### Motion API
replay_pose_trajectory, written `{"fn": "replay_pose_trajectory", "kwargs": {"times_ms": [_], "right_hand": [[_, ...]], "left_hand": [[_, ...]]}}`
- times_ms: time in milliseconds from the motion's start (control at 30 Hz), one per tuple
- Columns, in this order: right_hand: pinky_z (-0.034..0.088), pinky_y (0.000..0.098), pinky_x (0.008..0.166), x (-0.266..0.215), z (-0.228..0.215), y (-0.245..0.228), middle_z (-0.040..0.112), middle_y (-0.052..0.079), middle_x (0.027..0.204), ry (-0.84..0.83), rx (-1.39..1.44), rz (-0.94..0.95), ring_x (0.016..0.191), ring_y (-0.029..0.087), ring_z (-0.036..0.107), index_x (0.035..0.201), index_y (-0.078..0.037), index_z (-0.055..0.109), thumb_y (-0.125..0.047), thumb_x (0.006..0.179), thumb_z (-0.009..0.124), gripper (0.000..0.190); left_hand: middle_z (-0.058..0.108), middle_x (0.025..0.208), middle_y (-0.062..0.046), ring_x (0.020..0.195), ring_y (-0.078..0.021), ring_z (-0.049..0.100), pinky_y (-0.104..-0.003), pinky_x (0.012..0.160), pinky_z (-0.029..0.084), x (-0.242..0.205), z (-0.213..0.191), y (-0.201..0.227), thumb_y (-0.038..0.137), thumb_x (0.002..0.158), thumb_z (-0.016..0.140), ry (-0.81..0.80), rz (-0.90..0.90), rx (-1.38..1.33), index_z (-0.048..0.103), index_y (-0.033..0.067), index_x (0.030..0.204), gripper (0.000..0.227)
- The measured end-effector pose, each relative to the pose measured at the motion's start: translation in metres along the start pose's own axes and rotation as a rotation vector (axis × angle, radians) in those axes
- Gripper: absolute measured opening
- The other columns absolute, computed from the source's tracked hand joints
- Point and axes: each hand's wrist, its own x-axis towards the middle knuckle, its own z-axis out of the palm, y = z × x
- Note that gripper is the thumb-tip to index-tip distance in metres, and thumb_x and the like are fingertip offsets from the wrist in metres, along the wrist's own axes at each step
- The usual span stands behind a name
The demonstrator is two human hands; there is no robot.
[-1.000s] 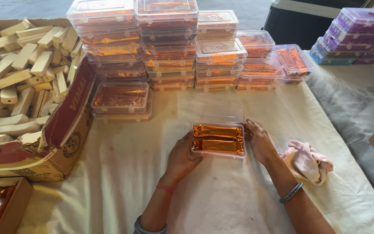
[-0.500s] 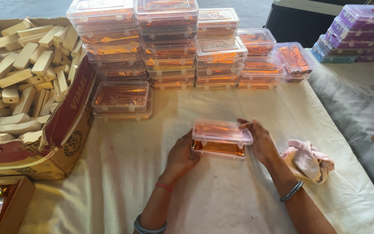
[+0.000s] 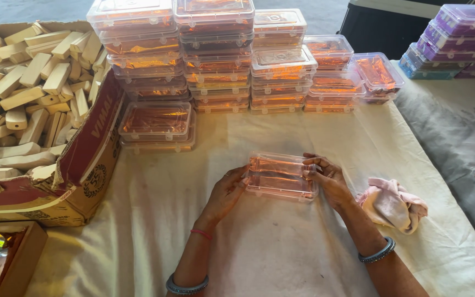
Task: The person wipes the inside and outside of a clear plastic container with a cloth, then places two orange foil-wrapped bars inside and closes the lid. They then pick up two small wooden blocks from a box and wipe them with the cloth.
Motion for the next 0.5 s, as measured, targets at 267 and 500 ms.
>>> {"fn": "replay_pose_trajectory", "kwargs": {"times_ms": [267, 500], "right_hand": [[0.053, 0.0297, 0.092, -0.002, 0.004, -0.003, 0.06, 0.007, 0.142, 0.022, -0.036, 0.015, 0.115, 0.014, 0.062, 0.123, -0.003, 0.067, -0.001, 0.083, 0.072, 0.041], [0.052, 0.0309, 0.092, -0.003, 0.006, -0.005, 0.063, 0.007, 0.133, 0.039, -0.096, 0.024, 0.114, 0.016, 0.06, 0.133, -0.001, 0.064, -0.003, 0.082, 0.076, 0.052]], "left_hand": [[0.06, 0.139, -0.007, 0.11, -0.0184, 0.067, -0.031, 0.09, 0.056, 0.002, 0.001, -0.01, 0.034, 0.095, 0.063, -0.003, 0.103, 0.146, 0.054, 0.015, 0.148, 0.056], [0.063, 0.135, -0.007, 0.109, -0.0182, 0.066, -0.033, 0.089, 0.055, -0.001, 0.001, -0.004, 0.034, 0.094, 0.066, 0.016, 0.11, 0.229, 0.056, 0.0142, 0.146, 0.056]]}}
